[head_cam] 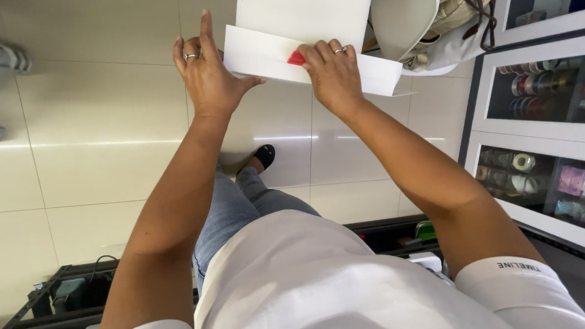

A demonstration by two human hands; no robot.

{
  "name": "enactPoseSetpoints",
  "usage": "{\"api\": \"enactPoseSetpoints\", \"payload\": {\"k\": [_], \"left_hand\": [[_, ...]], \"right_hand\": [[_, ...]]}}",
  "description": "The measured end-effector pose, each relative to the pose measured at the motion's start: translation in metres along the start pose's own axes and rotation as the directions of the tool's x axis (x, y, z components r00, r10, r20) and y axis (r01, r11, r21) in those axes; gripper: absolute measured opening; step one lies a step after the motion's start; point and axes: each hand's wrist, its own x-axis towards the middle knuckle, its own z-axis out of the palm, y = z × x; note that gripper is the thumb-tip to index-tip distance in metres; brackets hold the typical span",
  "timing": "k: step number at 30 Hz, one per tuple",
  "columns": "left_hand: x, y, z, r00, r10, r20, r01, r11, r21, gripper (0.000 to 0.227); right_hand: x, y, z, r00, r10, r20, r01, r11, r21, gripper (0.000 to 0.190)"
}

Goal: Folding the edges of a white cardboard box and using a red scraper and a pen to create sharp creases.

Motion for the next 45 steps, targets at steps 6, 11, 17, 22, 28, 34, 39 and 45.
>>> {"api": "enactPoseSetpoints", "payload": {"k": [6,11,17,22,28,34,39,45], "left_hand": [[-0.001,-0.001,0.007,1.000,-0.027,0.004,0.027,1.000,-0.005,0.163],[-0.002,0.001,0.007,0.999,-0.039,-0.001,0.039,0.999,-0.022,0.163],[-0.001,0.002,0.009,0.999,-0.051,-0.009,0.051,0.998,-0.029,0.162],[0.000,0.004,0.009,0.997,-0.073,0.026,0.074,0.996,-0.042,0.159],[-0.002,0.001,0.013,0.997,-0.055,-0.048,0.052,0.997,-0.065,0.152],[-0.002,0.001,0.013,0.997,-0.047,-0.066,0.044,0.997,-0.058,0.139],[0.003,-0.002,0.006,0.999,0.014,-0.040,-0.017,0.997,-0.070,0.142],[0.018,0.004,-0.013,0.952,-0.098,0.289,0.108,0.994,-0.020,0.144]], "right_hand": [[0.019,-0.024,0.002,0.999,-0.017,-0.030,0.017,1.000,0.015,0.028],[0.034,-0.042,0.002,0.999,-0.026,-0.039,0.026,1.000,-0.006,0.030],[0.047,-0.060,-0.001,0.997,-0.029,-0.066,0.028,1.000,-0.013,0.027],[0.054,-0.066,0.000,0.996,-0.031,-0.086,0.031,1.000,-0.001,0.027],[0.063,-0.076,0.003,0.998,-0.011,-0.060,0.011,1.000,-0.009,0.028],[0.073,-0.087,0.001,0.991,-0.014,-0.131,0.017,1.000,0.015,0.027],[0.084,-0.089,-0.021,0.996,0.083,0.025,-0.086,0.968,0.234,0.045],[-0.049,-0.034,0.015,0.860,0.463,-0.215,-0.455,0.886,0.089,0.050]]}}
